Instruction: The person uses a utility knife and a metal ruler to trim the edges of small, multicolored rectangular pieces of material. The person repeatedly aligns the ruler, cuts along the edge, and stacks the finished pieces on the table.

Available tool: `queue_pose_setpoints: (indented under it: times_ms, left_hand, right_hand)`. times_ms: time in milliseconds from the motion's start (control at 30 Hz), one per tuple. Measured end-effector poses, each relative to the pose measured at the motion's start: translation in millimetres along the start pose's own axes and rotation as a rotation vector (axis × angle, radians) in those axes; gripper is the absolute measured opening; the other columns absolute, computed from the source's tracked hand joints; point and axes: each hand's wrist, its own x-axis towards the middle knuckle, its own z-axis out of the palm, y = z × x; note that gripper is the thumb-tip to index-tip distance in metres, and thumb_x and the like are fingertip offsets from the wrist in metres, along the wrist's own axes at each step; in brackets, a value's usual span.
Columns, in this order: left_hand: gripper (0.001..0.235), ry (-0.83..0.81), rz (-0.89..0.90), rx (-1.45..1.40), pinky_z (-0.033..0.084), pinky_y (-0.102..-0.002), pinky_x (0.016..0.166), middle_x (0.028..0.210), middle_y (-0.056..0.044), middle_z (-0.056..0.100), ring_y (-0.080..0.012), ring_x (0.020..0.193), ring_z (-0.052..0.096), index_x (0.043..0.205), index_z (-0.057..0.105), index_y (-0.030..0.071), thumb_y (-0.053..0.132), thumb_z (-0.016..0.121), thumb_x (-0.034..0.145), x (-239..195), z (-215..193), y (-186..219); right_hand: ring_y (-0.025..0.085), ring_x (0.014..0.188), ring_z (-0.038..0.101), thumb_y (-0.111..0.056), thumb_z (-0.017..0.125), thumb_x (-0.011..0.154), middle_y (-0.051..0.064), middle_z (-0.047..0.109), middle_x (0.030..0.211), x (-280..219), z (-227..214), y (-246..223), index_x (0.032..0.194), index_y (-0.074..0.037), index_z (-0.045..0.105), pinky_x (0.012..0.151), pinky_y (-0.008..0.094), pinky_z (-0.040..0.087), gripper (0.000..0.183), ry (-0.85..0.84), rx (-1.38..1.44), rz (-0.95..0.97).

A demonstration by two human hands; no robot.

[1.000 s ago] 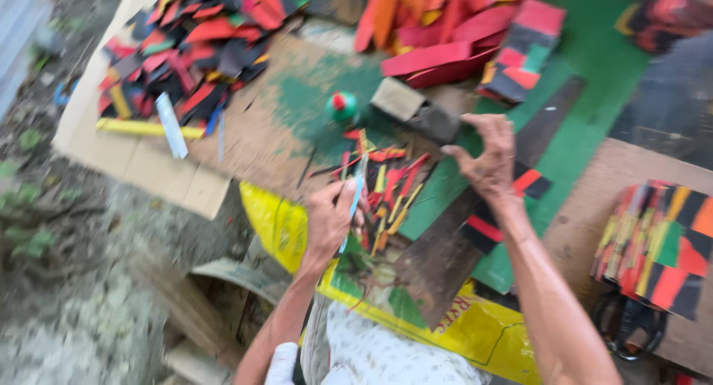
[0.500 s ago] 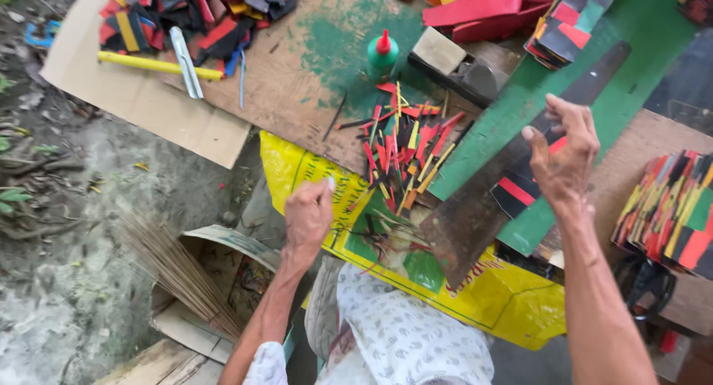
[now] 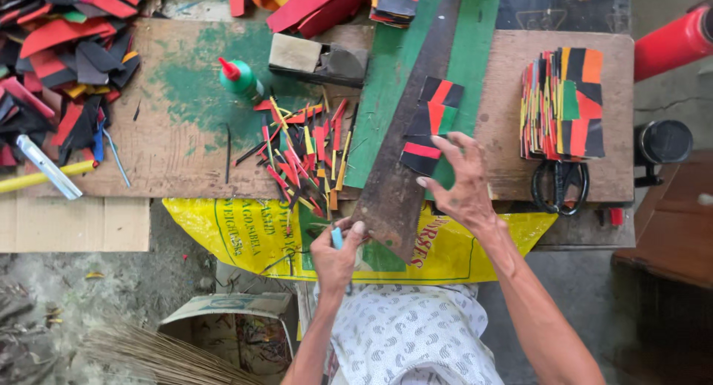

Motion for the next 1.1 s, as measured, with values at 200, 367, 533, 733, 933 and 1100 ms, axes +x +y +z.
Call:
queue_pose_setpoints:
  times_ms: [200,367,533,733,933,1100]
  left_hand:
    - [0.028,-0.060,-0.123,-0.082,0.032,-0.025,0.039,0.062,0.002,0.057,-0.0043,0.045,0.045,0.096,0.074,-0.002,0.024,0.078,0.090,10,17,3]
    - [0.026,-0.138,-0.117,-0.065,0.033,-0.025,0.038,0.063,0.004,0.056,-0.0034,0.044,0.045,0.101,0.071,0.000,0.023,0.076,0.091,13,21,5]
    - [0.027,-0.197,0.006,-0.055,0.049,-0.023,0.051,0.073,0.004,0.062,-0.0023,0.058,0.052,0.108,0.072,-0.002,0.021,0.074,0.094,15,23,7]
    - [0.027,-0.184,0.106,0.038,0.054,-0.023,0.058,0.078,0.003,0.066,-0.0040,0.066,0.059,0.110,0.074,-0.002,0.019,0.074,0.094,9,24,5]
    - [0.025,-0.187,0.116,0.073,0.050,-0.023,0.058,0.077,0.003,0.065,-0.0037,0.067,0.055,0.109,0.076,-0.002,0.019,0.074,0.095,10,23,2]
    - [0.028,-0.268,0.007,-0.091,0.047,-0.021,0.052,0.074,0.005,0.064,-0.0014,0.060,0.054,0.111,0.073,-0.004,0.018,0.074,0.094,13,16,5]
  right_hand:
    - [0.041,0.116,0.058,-0.013,0.081,0.080,0.021,0.061,0.126,3,5,6,0.121,0.002,0.066,0.100,0.048,0.049,0.046,-0.037,-0.165,-0.146]
    - [0.032,0.114,0.065,-0.007,0.074,0.094,0.011,0.066,0.124,1,11,34,0.115,-0.004,0.066,0.100,0.044,0.054,0.023,0.068,-0.189,-0.156]
    - [0.036,0.122,0.058,-0.013,0.077,0.092,0.023,0.059,0.129,21,15,62,0.137,0.000,0.060,0.094,0.042,0.055,0.049,0.114,0.071,0.095]
    - [0.042,0.121,0.051,-0.023,0.096,0.067,0.024,0.059,0.120,85,25,93,0.156,0.006,0.024,0.111,0.053,0.035,0.118,-0.008,-0.009,0.320]
    - [0.051,0.129,0.041,-0.018,0.096,0.064,0.035,0.048,0.143,78,43,94,0.165,0.006,0.009,0.113,0.056,0.029,0.135,0.085,0.070,0.325]
    - [0.042,0.127,0.046,-0.029,0.104,0.053,0.027,0.052,0.135,87,37,94,0.161,0.003,0.013,0.114,0.057,0.024,0.144,0.033,0.067,0.310]
